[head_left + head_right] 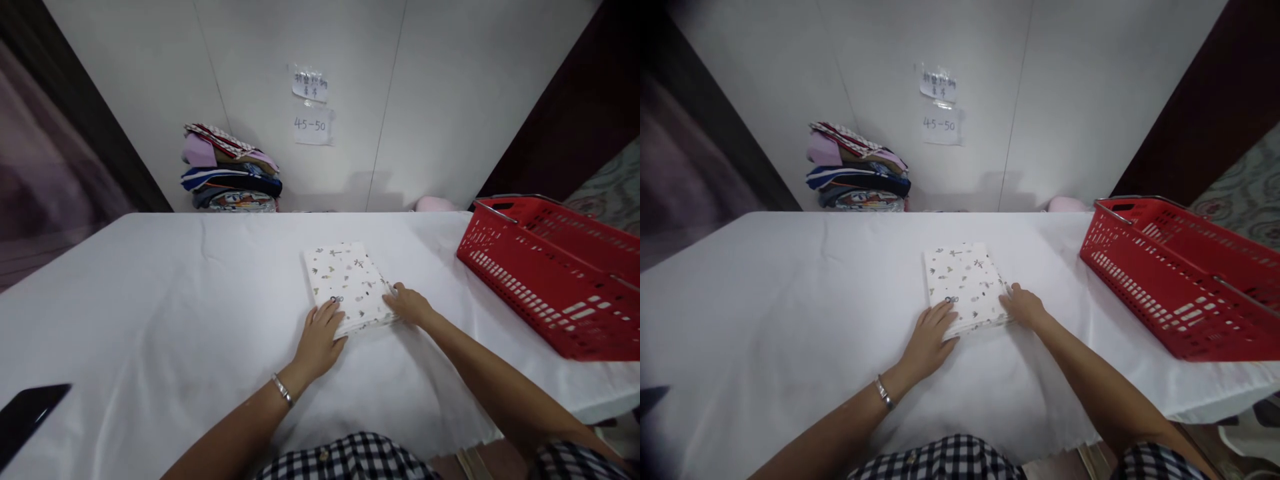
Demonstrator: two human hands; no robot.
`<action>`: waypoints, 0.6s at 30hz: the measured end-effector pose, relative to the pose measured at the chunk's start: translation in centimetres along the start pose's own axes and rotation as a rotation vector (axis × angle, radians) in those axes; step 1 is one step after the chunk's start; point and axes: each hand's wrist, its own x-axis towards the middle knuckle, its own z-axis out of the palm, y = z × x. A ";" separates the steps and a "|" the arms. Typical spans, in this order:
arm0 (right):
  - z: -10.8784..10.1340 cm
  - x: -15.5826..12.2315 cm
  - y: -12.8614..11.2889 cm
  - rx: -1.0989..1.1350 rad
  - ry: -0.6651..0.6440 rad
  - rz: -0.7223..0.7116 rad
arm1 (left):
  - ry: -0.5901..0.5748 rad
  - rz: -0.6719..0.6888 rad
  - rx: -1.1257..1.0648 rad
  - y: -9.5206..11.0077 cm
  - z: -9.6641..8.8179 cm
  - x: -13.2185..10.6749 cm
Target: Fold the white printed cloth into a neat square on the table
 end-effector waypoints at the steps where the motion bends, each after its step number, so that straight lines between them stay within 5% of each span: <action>1: 0.0 -0.1 0.0 -0.022 0.014 0.002 | 0.021 -0.014 -0.009 0.0 0.3 -0.1; 7: 0.7 -0.9 -0.1 0.106 0.025 -0.069 | 0.076 0.016 -0.098 -1.2 1.1 0.1; 9: 2.1 -2.5 -0.8 0.222 -0.044 -0.087 | 0.109 0.034 -0.099 -3.5 0.0 0.4; 11: 3.9 -4.7 -1.8 0.441 -0.264 -0.143 | 0.186 -0.020 -0.052 -6.9 -2.1 0.5; 14: 5.8 -7.1 -2.9 0.716 -0.512 -0.272 | 0.317 -0.280 0.061 -12.1 -5.5 0.1; 16: 5.7 -6.8 -2.9 0.782 -0.385 -0.300 | 0.328 -0.407 0.057 -14.0 -7.2 -0.7; 18: 4.6 -4.9 -2.3 0.809 -0.163 -0.277 | 0.341 -0.419 0.029 -13.8 -7.9 -1.6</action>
